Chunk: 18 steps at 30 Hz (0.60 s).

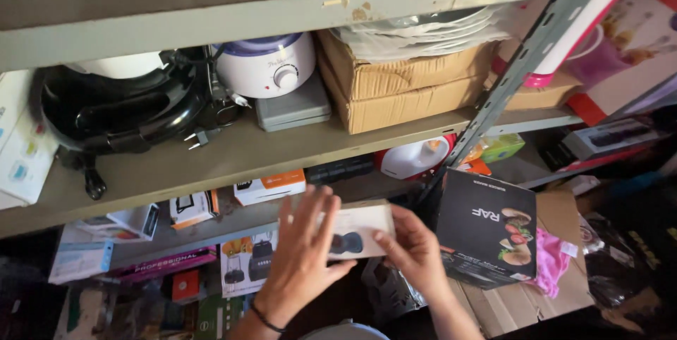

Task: Unboxing and organizing small appliances on a storage shelf.

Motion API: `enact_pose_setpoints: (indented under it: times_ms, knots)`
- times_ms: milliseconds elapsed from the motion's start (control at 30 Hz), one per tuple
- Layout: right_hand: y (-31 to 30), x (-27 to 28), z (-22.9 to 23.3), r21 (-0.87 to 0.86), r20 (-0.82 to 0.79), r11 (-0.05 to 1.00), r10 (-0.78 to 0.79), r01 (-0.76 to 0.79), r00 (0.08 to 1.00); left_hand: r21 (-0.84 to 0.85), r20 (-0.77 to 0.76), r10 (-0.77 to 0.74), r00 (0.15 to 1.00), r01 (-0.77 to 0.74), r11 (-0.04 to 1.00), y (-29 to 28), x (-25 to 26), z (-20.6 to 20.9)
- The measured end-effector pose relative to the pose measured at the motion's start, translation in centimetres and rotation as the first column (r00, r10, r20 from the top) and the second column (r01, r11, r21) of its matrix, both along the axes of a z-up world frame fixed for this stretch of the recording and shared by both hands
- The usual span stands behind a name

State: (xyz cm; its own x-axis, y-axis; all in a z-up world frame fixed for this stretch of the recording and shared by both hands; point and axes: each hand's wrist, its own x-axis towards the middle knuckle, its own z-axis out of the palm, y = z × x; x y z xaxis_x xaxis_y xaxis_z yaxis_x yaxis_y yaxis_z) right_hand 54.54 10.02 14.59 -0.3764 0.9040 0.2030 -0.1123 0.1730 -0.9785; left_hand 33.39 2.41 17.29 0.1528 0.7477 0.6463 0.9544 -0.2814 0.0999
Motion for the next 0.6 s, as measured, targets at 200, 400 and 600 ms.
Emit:
enact_pose_setpoints:
  times_ms: [200,400,600]
  knots:
    - [-0.5,-1.5,0.1,0.003,0.078,0.999,0.045,-0.045,0.996,-0.084,0.11,-0.065,0.992,0.075,0.994,0.6,0.3,-1.4]
    - [-1.1,-2.7,0.1,0.008,-0.015,1.0,0.02,-0.02,1.0,-0.088,0.259,-0.184,0.948,0.213,0.973,0.0,-2.1,0.1]
    - [-2.4,-2.9,0.7,0.332,-0.043,0.93,-0.151,0.157,0.988,-0.016,0.401,-0.358,0.843,0.397,0.918,-0.2,-3.6,-1.7]
